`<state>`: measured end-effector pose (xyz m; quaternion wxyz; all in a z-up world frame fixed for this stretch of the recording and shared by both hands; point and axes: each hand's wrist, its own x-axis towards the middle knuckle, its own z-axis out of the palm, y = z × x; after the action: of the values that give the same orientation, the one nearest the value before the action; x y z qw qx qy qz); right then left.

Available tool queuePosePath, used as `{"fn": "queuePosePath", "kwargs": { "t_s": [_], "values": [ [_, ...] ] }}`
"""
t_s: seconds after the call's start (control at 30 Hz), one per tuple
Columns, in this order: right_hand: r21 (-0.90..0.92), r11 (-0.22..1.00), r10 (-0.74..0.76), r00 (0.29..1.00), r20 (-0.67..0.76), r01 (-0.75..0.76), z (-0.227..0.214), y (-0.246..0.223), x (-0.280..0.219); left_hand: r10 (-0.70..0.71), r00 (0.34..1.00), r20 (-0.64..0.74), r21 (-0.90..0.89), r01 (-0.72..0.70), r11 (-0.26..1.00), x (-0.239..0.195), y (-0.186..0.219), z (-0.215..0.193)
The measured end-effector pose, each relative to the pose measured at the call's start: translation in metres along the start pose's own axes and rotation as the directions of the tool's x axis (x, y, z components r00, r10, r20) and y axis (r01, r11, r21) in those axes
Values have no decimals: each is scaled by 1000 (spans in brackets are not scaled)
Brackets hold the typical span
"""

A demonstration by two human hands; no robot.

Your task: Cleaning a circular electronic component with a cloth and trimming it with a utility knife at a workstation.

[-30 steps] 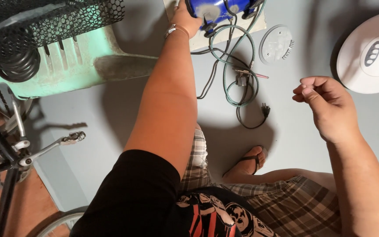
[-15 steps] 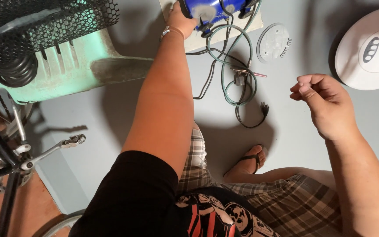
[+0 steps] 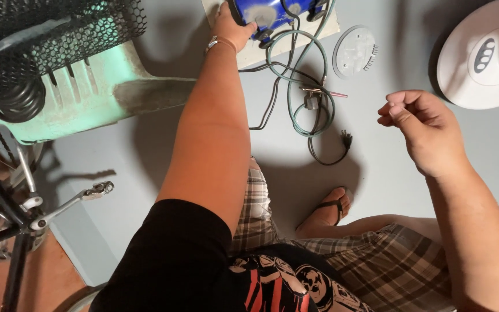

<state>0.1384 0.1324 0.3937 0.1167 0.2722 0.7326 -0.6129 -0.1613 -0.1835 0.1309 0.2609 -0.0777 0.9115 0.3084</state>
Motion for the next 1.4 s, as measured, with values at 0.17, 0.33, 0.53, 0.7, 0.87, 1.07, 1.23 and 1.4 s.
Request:
{"fn": "queuePosePath", "kwargs": {
  "t_s": [0.17, 0.33, 0.53, 0.7, 0.87, 1.07, 1.23, 1.4],
  "values": [
    [14, 1000, -10, 1000, 4, 10, -1, 2, 1, -3, 999, -39, 117, 7, 993, -9, 11, -8],
    [2, 1000, 5, 1000, -2, -5, -1, 1, 2, 17, 996, -84, 145, -5, 989, -14, 17, -12],
    [29, 999, -28, 1000, 5, 27, -6, 15, 8, -37, 984, -175, 3, 38, 999, -18, 18, 0],
    [37, 998, -49, 999, 17, 48, -2, 16, 13, 48, 995, -92, 193, -29, 981, -36, 41, 21],
    [20, 998, -55, 998, 5, 55, -1, 16, 8, 26, 997, -79, 321, 0, 947, -23, 52, 41],
    [34, 997, -61, 997, -37, 62, -10, 27, 4, -190, 981, -23, 8, 191, 982, -61, 88, 12],
    [21, 999, -39, 996, -80, 41, -8, 16, 1, -218, 976, 1, -32, 217, 976, -65, 95, 6],
    [13, 999, -44, 997, -65, 45, -5, 16, 2, -197, 980, -23, -26, 197, 980, -53, 90, 10]
  ]
}}
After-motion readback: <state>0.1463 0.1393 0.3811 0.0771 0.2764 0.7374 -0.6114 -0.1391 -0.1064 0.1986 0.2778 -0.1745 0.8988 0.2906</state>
